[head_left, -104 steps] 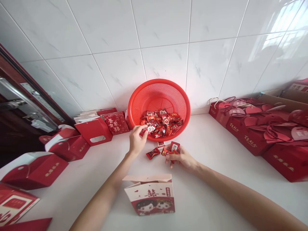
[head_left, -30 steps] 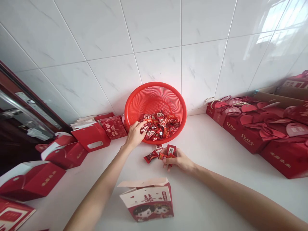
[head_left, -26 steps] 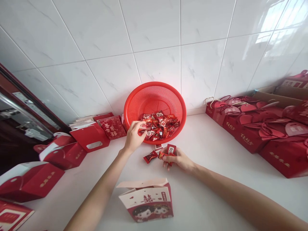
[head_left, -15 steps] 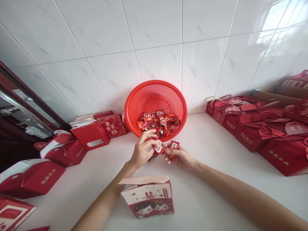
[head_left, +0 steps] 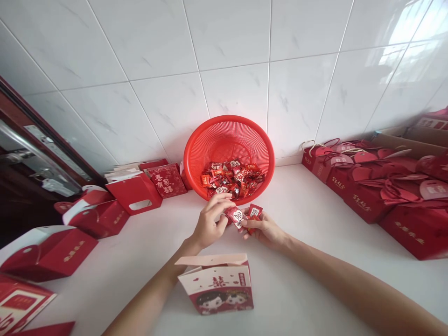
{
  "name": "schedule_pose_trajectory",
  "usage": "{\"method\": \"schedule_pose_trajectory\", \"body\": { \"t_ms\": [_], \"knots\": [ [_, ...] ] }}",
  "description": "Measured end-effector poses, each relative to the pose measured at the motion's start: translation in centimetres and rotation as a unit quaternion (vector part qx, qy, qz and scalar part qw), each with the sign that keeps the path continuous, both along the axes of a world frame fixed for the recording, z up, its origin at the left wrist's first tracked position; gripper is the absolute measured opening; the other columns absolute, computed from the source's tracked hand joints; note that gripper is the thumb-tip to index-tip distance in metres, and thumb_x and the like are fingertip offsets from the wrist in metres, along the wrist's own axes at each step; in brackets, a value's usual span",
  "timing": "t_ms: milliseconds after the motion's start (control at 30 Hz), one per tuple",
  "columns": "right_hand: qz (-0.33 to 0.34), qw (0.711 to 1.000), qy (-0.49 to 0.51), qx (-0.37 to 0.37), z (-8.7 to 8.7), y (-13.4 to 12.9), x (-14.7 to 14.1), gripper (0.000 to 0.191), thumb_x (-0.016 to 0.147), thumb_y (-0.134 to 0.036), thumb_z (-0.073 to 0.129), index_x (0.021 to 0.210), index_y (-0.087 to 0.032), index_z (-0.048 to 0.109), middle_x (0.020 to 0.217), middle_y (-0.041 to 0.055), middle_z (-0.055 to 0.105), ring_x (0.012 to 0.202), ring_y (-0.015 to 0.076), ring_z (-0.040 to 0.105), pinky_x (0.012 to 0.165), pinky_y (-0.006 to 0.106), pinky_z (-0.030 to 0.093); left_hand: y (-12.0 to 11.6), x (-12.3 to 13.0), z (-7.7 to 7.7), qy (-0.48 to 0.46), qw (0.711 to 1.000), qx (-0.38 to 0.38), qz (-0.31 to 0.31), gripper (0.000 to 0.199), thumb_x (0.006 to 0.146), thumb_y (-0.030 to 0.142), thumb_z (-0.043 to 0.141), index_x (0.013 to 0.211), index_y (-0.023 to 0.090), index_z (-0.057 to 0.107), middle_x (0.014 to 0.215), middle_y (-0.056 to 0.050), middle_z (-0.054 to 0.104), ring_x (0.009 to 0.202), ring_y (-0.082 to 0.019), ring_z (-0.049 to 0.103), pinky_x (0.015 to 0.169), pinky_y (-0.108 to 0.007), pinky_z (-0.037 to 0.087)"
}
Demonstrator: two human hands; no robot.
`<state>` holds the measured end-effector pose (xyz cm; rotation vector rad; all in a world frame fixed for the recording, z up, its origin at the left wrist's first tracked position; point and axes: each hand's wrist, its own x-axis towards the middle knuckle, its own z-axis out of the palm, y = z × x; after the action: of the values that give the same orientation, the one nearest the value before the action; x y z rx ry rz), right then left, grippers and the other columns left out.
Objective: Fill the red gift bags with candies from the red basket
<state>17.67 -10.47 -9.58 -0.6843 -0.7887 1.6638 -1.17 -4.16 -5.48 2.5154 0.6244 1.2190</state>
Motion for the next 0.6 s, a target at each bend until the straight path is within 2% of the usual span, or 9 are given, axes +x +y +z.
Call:
{"method": "schedule_pose_trajectory", "body": {
  "t_ms": [100, 167, 300, 433, 600],
  "knots": [
    [0.001, 1.000, 0.009, -0.003, -0.1, 0.0, -0.1, 0.050, 0.059, -0.025, 0.096, 0.098, -0.015, 0.065, 0.073, 0.0001, 0.070, 0.066, 0.0151, 0.068, 0.055, 0.023, 0.055, 0.3, -0.2, 0.5, -0.039, 0.989, -0.138, 0.032, 0.031, 0.084, 0.015, 0.051, 0.108, 0.017, 0.071, 0.106, -0.009, 0.075, 0.102, -0.024, 0.070, 0.095, -0.040, 0.057],
    [0.000, 1.000, 0.008, -0.004, -0.1, -0.1, -0.1, 0.050, 0.059, -0.024, 0.096, 0.098, -0.015, 0.065, 0.072, 0.0000, 0.069, 0.066, 0.0155, 0.068, 0.055, 0.024, 0.055, 0.6, -0.3, 0.7, -0.040, 0.967, -0.247, 0.044, 0.032, 0.086, 0.024, 0.052, 0.110, 0.016, 0.072, 0.096, -0.007, 0.077, 0.092, -0.023, 0.072, 0.089, -0.038, 0.059],
    [0.005, 1.000, -0.003, 0.002, 0.0, -0.1, 0.0, 0.046, 0.062, -0.025, 0.094, 0.097, -0.015, 0.066, 0.075, 0.0013, 0.070, 0.066, 0.0149, 0.067, 0.055, 0.024, 0.055, 0.8, -0.2, 0.8, -0.049, 0.917, -0.394, 0.041, 0.038, 0.085, 0.042, 0.059, 0.105, 0.015, 0.076, 0.100, -0.009, 0.079, 0.093, -0.026, 0.072, 0.085, -0.037, 0.058],
    [0.011, 1.000, -0.012, 0.010, 0.1, -0.2, 0.0, 0.043, 0.063, -0.026, 0.093, 0.096, -0.015, 0.068, 0.077, 0.0017, 0.070, 0.067, 0.0144, 0.067, 0.056, 0.024, 0.056, 0.4, 0.1, 1.2, -0.003, 0.904, -0.426, -0.027, 0.038, 0.081, 0.049, 0.070, 0.092, 0.013, 0.078, 0.088, -0.008, 0.079, 0.083, -0.025, 0.071, 0.077, -0.033, 0.056],
    [0.014, 0.999, -0.018, 0.022, 0.1, -0.2, 0.0, 0.041, 0.064, -0.027, 0.092, 0.096, -0.015, 0.070, 0.080, 0.0015, 0.069, 0.068, 0.0138, 0.065, 0.056, 0.024, 0.056, 0.0, 0.1, 1.7, 0.006, 0.905, -0.420, -0.067, 0.037, 0.083, 0.049, 0.072, 0.097, 0.015, 0.078, 0.086, -0.007, 0.079, 0.078, -0.023, 0.071, 0.072, -0.031, 0.054]
  ]
}}
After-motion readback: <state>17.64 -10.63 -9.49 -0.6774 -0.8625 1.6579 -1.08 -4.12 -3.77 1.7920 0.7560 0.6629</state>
